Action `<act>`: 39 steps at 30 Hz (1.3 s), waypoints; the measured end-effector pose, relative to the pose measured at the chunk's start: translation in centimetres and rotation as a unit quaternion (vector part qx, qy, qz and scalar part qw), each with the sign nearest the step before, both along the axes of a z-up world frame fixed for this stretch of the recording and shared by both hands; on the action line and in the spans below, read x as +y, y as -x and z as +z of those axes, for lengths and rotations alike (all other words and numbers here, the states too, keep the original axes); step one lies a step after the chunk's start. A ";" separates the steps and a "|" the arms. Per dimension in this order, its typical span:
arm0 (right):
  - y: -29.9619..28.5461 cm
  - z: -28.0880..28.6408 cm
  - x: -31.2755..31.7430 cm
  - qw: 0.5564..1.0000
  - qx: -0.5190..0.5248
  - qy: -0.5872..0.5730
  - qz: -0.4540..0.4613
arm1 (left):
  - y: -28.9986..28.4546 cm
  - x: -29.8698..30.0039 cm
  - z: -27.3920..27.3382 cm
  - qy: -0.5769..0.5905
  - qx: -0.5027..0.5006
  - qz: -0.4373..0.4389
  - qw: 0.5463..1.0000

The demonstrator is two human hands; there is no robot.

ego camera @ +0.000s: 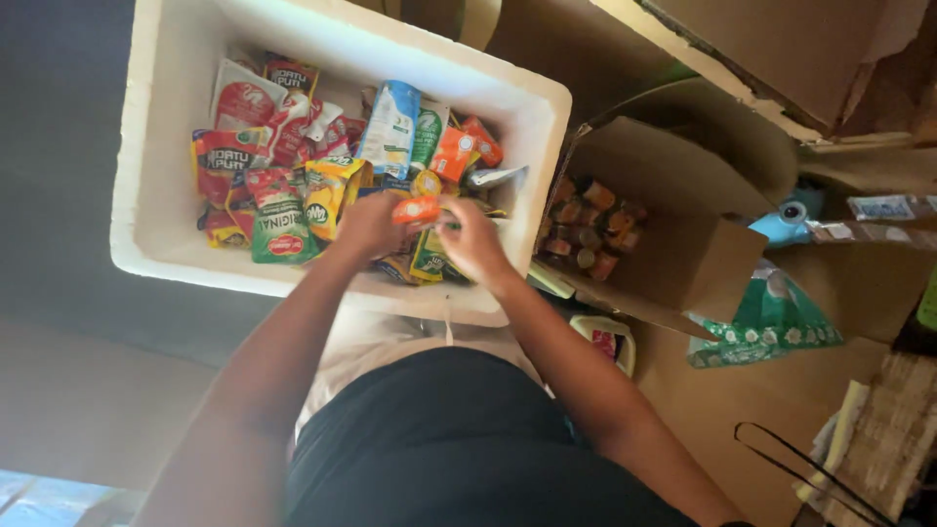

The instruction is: The recorder stocks and organizes various food packets, cans, and sauce bottles on the shelves of a grocery store.

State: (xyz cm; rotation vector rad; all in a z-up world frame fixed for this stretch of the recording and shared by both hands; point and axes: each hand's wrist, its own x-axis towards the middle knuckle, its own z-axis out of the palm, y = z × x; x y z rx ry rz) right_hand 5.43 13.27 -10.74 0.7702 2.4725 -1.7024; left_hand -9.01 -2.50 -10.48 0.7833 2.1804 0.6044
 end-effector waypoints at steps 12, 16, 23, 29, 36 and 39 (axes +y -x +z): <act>-0.4 13.5 4.4 0.954 0.055 0.236 -0.175 | 4.0 3.1 14.0 -0.246 -0.400 0.066 0.881; -1.6 17.5 5.9 0.948 0.180 0.172 -0.201 | 1.3 6.6 14.9 -0.269 -0.360 0.150 0.880; -3.8 24.2 7.2 0.876 0.254 -0.410 -0.012 | -2.9 11.7 18.7 -0.319 -0.600 0.205 0.705; -5.8 24.4 8.7 0.881 0.274 -0.385 0.028 | -4.3 13.2 21.2 -0.369 -0.543 0.128 0.743; -7.0 26.5 11.7 0.931 0.238 -0.260 -0.097 | -4.5 14.6 23.6 -0.368 -0.474 0.089 0.795; -7.4 25.7 13.7 0.952 0.262 -0.086 -0.132 | -4.7 14.9 23.5 -0.381 -0.468 0.069 0.794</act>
